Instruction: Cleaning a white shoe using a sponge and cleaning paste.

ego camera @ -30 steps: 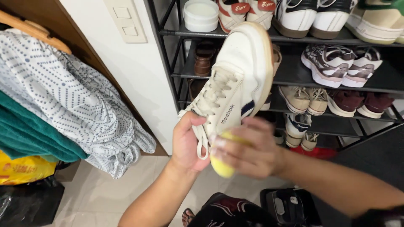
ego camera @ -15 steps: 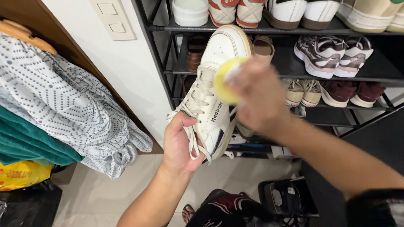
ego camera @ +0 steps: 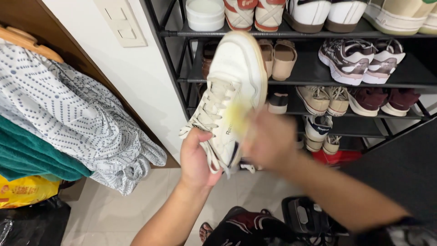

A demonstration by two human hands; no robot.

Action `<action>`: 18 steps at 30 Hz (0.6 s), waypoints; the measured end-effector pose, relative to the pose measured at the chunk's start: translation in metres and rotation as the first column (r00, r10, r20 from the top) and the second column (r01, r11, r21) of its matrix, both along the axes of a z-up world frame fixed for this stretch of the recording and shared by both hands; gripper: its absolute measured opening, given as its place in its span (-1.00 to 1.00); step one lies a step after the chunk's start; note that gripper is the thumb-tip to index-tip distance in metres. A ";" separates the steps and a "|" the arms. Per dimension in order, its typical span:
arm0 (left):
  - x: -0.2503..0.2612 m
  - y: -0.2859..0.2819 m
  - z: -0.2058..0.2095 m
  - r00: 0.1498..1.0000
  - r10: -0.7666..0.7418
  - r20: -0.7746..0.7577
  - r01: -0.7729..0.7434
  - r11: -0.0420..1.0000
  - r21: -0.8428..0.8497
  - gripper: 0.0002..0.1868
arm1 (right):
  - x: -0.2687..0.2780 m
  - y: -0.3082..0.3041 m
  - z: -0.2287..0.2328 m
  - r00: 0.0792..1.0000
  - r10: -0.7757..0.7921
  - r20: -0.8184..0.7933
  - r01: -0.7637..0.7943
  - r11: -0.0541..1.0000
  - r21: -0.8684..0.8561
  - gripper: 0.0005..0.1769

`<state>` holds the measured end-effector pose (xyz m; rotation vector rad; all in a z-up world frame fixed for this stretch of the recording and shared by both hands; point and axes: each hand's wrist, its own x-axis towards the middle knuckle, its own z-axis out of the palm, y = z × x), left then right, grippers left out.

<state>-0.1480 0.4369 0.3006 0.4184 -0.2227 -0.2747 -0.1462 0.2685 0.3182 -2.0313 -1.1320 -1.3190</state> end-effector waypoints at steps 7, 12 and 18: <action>-0.002 0.001 0.000 0.988 0.152 0.020 -0.152 0.988 0.016 -0.38 | 0.011 0.000 -0.009 0.977 -0.196 -0.081 0.210 0.950 0.232 -0.72; 0.003 -0.003 -0.029 0.958 0.277 0.078 -0.285 0.949 0.134 -0.43 | 0.022 0.001 0.011 0.981 -0.150 -0.126 0.172 0.967 0.187 -0.73; -0.006 0.003 -0.003 0.968 0.244 0.065 -0.250 0.960 0.123 -0.38 | 0.010 0.003 -0.006 0.970 -0.118 -0.211 0.158 0.969 0.188 -0.65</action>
